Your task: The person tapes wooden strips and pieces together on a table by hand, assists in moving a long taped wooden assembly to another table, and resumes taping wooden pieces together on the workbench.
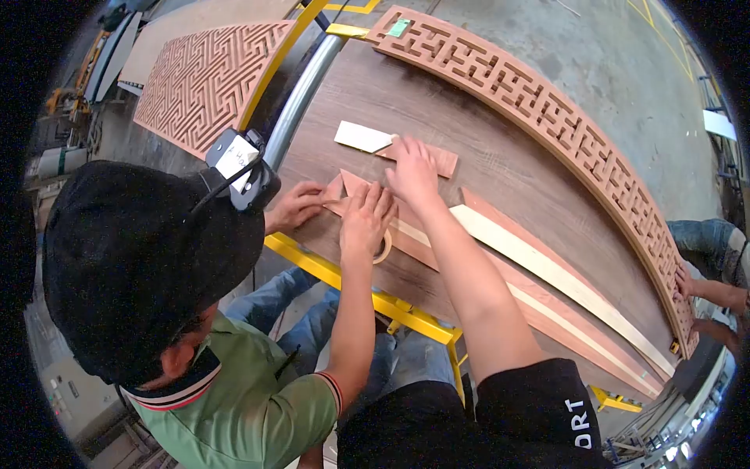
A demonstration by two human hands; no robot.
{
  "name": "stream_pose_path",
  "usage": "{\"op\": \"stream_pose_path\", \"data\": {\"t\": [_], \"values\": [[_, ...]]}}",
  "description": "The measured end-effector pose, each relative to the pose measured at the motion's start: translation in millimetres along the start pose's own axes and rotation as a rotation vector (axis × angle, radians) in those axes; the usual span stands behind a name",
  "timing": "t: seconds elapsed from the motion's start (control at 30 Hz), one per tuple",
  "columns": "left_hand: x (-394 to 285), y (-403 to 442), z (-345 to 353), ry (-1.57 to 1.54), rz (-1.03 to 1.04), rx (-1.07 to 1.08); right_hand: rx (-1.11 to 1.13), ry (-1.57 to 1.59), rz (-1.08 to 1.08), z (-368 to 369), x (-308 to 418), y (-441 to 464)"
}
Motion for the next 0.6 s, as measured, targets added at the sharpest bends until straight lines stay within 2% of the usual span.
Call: {"op": "stream_pose_path", "data": {"t": [0.03, 0.13, 0.17, 0.23, 0.27, 0.37, 0.47, 0.53, 0.6], "values": [[-9.3, 2.0, 9.9, 0.139, -0.021, -0.068, -0.024, -0.157, -0.005, 3.3, -5.2, 6.6], [-16.4, 2.3, 22.3, 0.424, -0.076, -0.19, 0.066, -0.304, -0.019, 15.3, -24.0, 13.1], [-15.0, 1.1, 20.6, 0.448, -0.176, -0.165, 0.068, -0.3, -0.026, 11.4, -28.1, 14.3], [-8.6, -0.9, 15.3, 0.42, -0.253, -0.156, 0.311, -0.108, 0.066, -10.6, -27.4, 17.7], [-5.6, -1.9, 12.9, 0.406, -0.292, -0.152, 0.313, -0.108, 0.062, -14.4, -28.8, 17.1], [-8.9, -1.7, 13.0, 0.618, -0.227, -0.15, 0.325, -0.095, 0.062, -20.6, -36.8, 8.9], [-12.3, -0.8, 21.6, 0.729, -0.12, 0.049, 0.249, -0.099, 0.088, -24.0, -42.4, -5.0], [-7.4, -2.9, 13.2, 0.786, -0.216, -0.058, 0.019, -0.133, -0.057, -27.9, -41.4, -15.9], [-5.3, -4.0, 9.0, 0.7, -0.267, -0.112, -0.006, -0.056, -0.074, -27.8, -32.5, -43.5]]}}
Point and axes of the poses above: each hand's wrist, its own y-axis towards the middle knuckle, its own z-axis out of the palm, x = y × z, the point moved 3 cm from there along y, towards the middle knuckle, and after that the axes turned 7 degrees about -z, right-handed, at the moved point
